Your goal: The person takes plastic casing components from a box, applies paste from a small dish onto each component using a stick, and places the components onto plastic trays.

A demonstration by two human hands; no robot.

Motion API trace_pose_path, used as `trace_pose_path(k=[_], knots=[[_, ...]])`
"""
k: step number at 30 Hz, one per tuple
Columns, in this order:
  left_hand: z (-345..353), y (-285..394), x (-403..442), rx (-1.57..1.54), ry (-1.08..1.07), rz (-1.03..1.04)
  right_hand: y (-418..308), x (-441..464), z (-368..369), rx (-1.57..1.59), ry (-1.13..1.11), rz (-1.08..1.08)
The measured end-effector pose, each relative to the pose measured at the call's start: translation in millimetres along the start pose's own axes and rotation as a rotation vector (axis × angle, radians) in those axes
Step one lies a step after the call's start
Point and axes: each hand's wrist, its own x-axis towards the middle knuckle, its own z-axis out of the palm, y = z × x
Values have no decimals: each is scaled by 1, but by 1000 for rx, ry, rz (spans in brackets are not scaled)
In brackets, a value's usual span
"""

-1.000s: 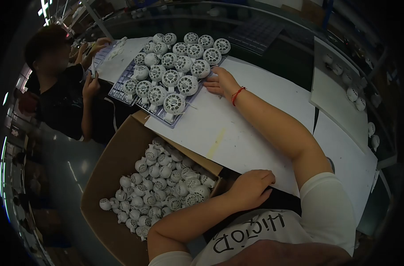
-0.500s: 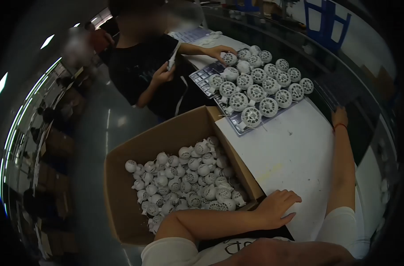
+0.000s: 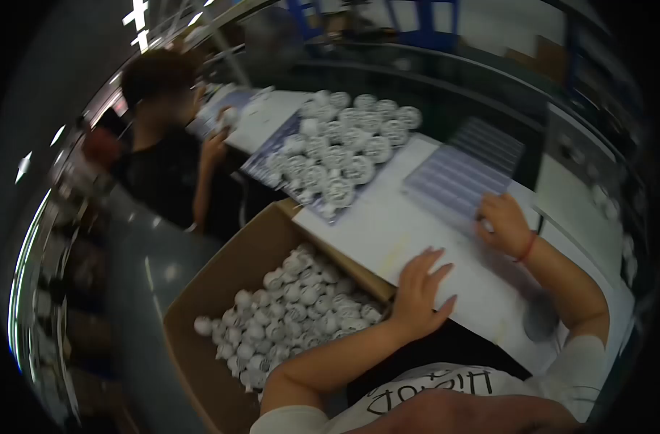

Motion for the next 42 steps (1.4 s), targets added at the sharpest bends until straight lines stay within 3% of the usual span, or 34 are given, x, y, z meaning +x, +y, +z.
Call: trace_pose_path(k=[2,4,8,10,15,19,20,22,23,26,28,30,33,36,37,38,42], knots=[[-9,8,-1,88,-28,29,-50,-25,-12,-68,-141,-98],[-16,11,-4,62,-48,73,-90,-47,-17,-32,-10,-252],[-17,-2,-8,53,-271,-7,-111,-69,-41,-2,-120,-122],[-15,-8,-12,128,-390,-76,-79,-81,-78,-1,-5,48],[-14,0,-17,249,-417,-65,81,-196,-185,-446,378,717],[-16,7,-17,373,-449,-88,145,-314,-237,-714,203,1464],[-19,7,-15,378,-470,-137,153,-331,-243,-713,199,1465],[-24,11,-7,364,-525,-236,159,-353,-252,-242,94,1636],[-22,10,-5,365,-532,-244,160,-358,-250,-238,82,1638],[-20,15,3,383,-245,-9,144,-358,-249,-406,130,1586],[-15,37,15,301,-211,12,123,-339,-247,-364,684,1370],[-8,63,27,69,-199,33,90,-304,-234,20,845,1113],[11,108,51,-386,-415,-102,3,-238,-198,360,556,726],[47,136,53,-1032,-538,-250,-70,-199,-166,683,226,390],[57,144,49,-1205,-591,-314,-84,-192,-156,665,206,346],[60,163,48,-1297,-500,-459,-96,-189,-148,643,185,303],[60,156,30,-1314,-463,-637,-108,-215,-159,460,283,360]])
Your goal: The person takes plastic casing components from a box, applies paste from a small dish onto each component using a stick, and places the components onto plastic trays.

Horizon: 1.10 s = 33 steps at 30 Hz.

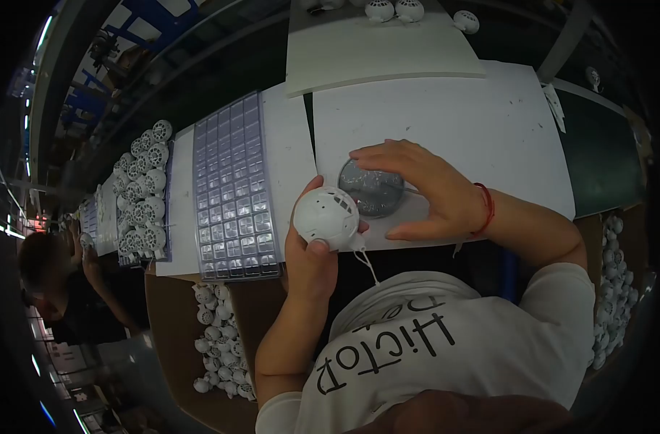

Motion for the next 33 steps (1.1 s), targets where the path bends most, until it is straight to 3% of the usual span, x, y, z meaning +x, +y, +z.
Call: trace_pose_path(k=[2,4,6,13,15,16,18,21,23,24,29,33], knots=[[-23,-3,-12,-64,56,-7,-4,-31,-28,-417,-120,120],[-33,-7,-24,-45,135,-9,-6,-63,-43,-506,-247,382],[-39,-8,-33,-134,176,-136,1,-89,-40,-554,-255,429],[-30,-11,-41,-212,184,-277,12,-93,-40,-526,34,274],[-27,-14,-41,-251,129,-335,10,-86,-46,-258,175,268],[-27,-14,-44,-233,124,-338,8,-80,-47,-276,175,287],[-24,-17,-46,-242,71,-372,9,-62,-43,-75,218,152],[-22,-18,-47,-276,69,-356,9,-48,-37,-12,160,187],[-23,-17,-48,-241,100,-408,13,-46,-44,-236,18,-9],[-23,-17,-47,-246,88,-415,14,-47,-49,-245,20,2],[-18,-22,-38,-242,121,-408,31,-48,-50,63,-68,8],[-16,-21,-32,-214,129,-425,37,-43,-57,11,-148,-14]])
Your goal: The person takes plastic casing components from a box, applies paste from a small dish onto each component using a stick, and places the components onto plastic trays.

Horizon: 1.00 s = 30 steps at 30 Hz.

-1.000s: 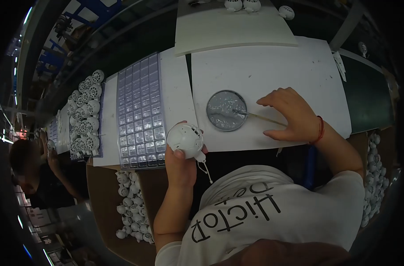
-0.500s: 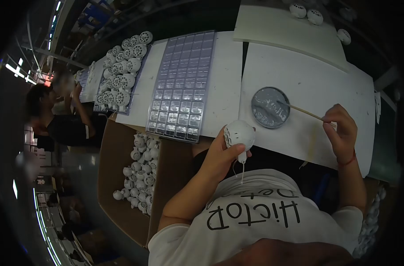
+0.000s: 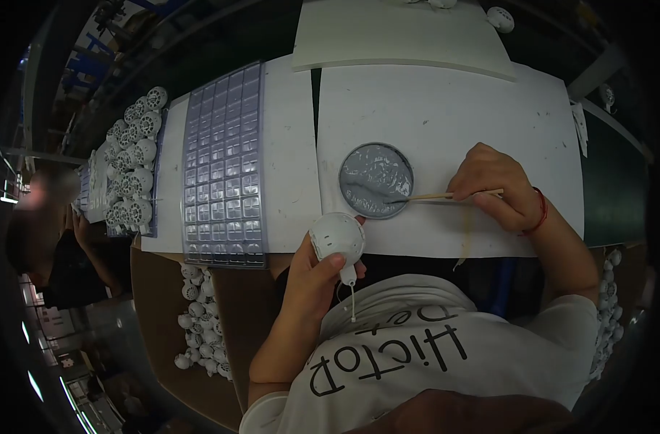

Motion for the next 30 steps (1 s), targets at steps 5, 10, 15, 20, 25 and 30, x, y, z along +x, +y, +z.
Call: trace_pose_path(k=[5,10,15,20,25,30], knots=[[0,0,0,3,9,12,1,4,0,30,2,36],[2,1,-1,-8,12,17,-2,2,8,225,120,246],[3,0,-2,-16,20,13,6,4,18,478,275,490],[-1,-1,-5,111,45,32,12,1,24,540,393,544],[3,9,-1,321,75,170,8,-13,26,410,493,341],[3,26,13,597,110,281,-2,-12,7,-186,226,-95]])
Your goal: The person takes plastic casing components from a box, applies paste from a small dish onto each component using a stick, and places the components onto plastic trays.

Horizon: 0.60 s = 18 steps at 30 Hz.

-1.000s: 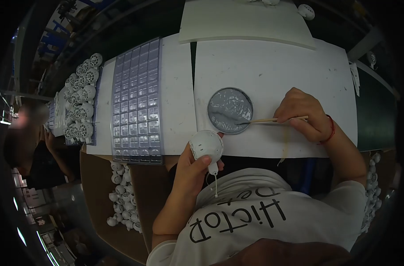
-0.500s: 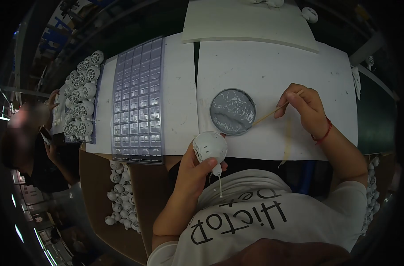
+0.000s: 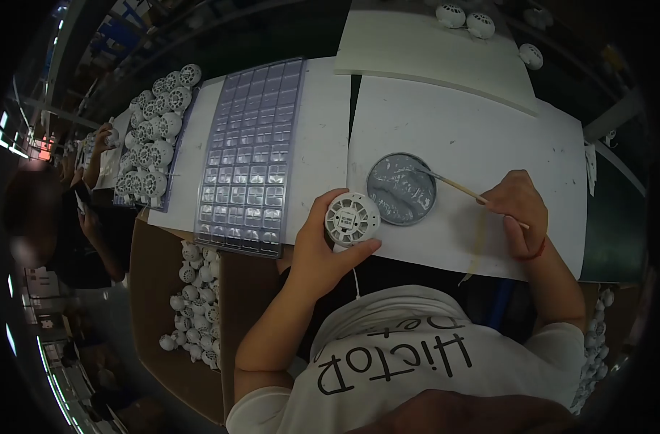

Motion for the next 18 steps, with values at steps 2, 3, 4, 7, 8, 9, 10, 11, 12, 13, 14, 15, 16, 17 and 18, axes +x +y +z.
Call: trace_pose_path(k=[2,3,4,7,8,9,10,11,12,13,14,15,16,17,18], knots=[[-2,2,7,125,3,20,-5,2,0,-234,-91,-138],[-3,2,10,123,8,25,-6,3,0,-235,-93,-145],[-4,2,12,142,17,52,-6,4,1,-232,-103,-151],[-5,1,14,156,32,82,-5,0,4,-170,-90,-106],[-5,0,14,153,39,86,-5,-3,6,-109,-66,-55],[-5,0,13,151,37,85,-4,-8,9,-111,-68,-53],[-5,1,12,175,39,77,-2,-13,13,63,24,123],[-5,2,11,200,40,69,-1,-16,15,236,118,298],[-5,3,10,197,38,69,-2,-16,17,233,117,300],[-4,3,10,215,31,64,-3,-15,19,411,286,483],[-4,3,10,234,27,60,-4,-12,22,590,457,663],[-4,3,9,234,30,59,-5,-10,23,591,454,662],[-4,1,10,239,25,68,-8,-7,22,602,475,583],[-3,1,10,244,21,76,-11,-4,23,614,495,504],[-2,1,10,245,26,76,-15,-1,24,617,492,502]])
